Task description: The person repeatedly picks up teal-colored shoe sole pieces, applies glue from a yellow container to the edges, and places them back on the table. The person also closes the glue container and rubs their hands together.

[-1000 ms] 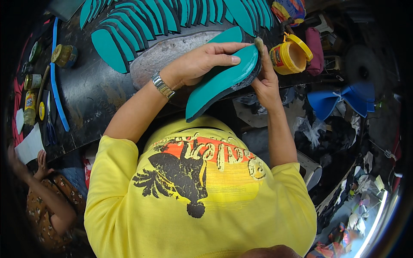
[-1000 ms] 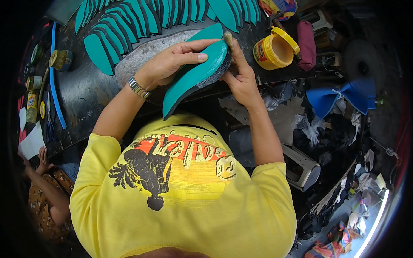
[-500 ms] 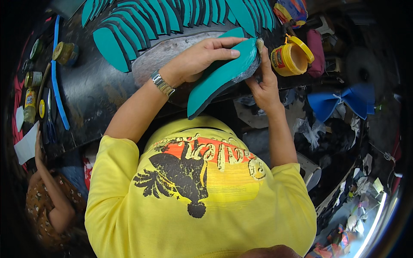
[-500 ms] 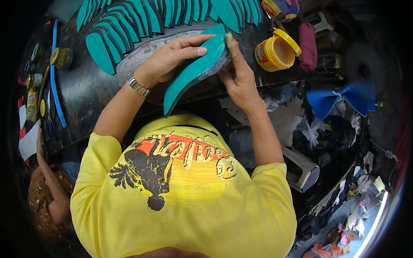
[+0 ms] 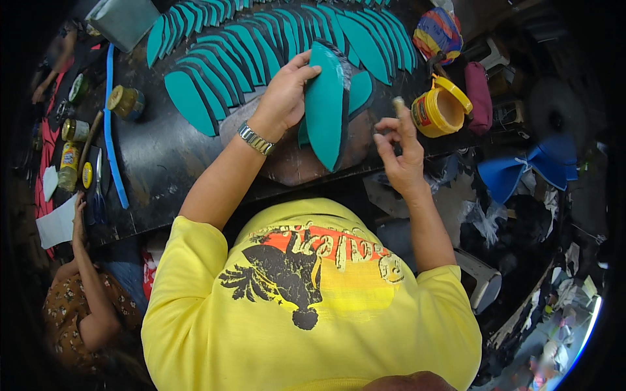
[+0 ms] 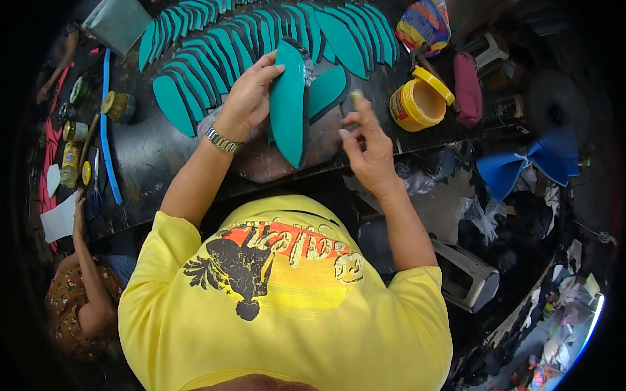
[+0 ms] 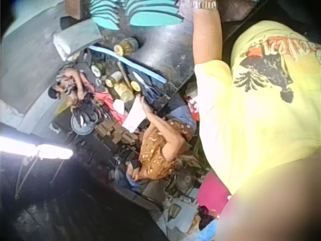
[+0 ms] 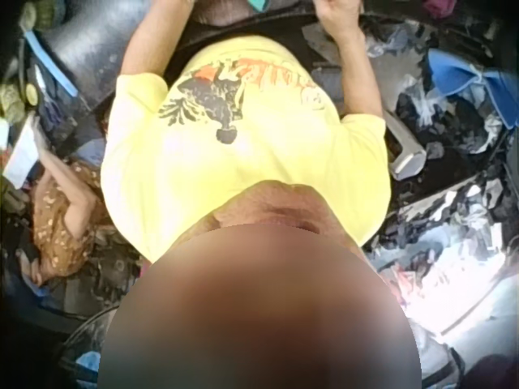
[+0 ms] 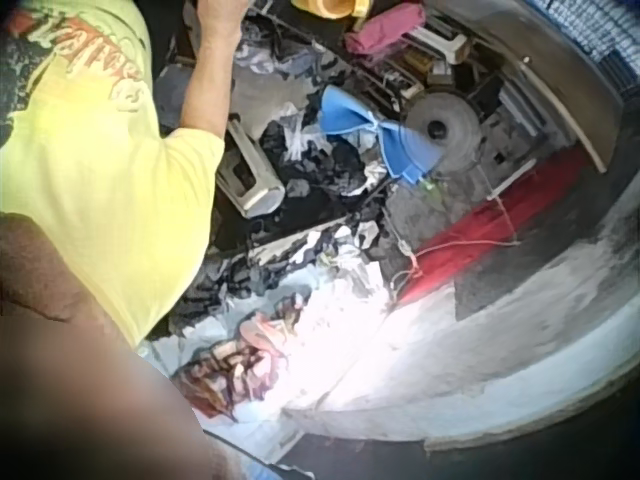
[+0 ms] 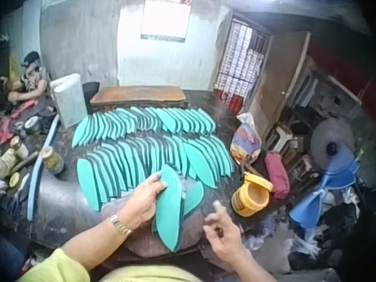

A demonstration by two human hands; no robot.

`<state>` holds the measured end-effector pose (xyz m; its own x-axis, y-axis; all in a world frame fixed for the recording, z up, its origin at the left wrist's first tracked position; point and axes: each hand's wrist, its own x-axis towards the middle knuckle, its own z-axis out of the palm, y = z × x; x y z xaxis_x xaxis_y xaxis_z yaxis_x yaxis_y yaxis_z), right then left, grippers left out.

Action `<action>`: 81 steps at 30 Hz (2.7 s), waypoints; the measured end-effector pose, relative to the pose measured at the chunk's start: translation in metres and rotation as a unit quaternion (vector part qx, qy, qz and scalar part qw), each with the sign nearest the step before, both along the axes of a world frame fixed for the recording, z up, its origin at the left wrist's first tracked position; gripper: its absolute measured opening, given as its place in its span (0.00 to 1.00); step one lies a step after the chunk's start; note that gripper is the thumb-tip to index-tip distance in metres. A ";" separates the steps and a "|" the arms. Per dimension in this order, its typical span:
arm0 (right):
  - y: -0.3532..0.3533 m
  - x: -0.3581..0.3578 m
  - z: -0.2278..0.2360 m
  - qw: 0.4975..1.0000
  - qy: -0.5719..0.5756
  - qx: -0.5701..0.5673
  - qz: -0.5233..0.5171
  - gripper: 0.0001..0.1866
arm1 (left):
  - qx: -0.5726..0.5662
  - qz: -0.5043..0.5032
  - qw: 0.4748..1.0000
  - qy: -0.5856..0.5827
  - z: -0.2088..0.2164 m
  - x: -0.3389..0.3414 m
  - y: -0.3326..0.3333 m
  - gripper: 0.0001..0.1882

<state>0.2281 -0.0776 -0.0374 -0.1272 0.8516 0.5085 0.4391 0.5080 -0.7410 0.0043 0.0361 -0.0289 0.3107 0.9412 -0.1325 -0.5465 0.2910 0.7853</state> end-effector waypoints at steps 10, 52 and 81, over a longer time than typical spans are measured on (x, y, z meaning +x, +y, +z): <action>0.015 0.029 -0.051 0.979 0.148 -0.084 -0.111 0.42 | 0.050 0.154 0.984 0.073 0.004 0.011 0.110 0.35; 0.024 0.095 0.084 0.850 -0.241 -0.362 -0.298 0.37 | 0.401 -0.035 0.652 0.643 -0.019 0.037 0.002 0.41; 0.008 0.009 0.037 0.999 -0.024 -0.017 -0.034 0.32 | 0.159 -0.259 0.950 0.077 0.020 0.030 -0.057 0.38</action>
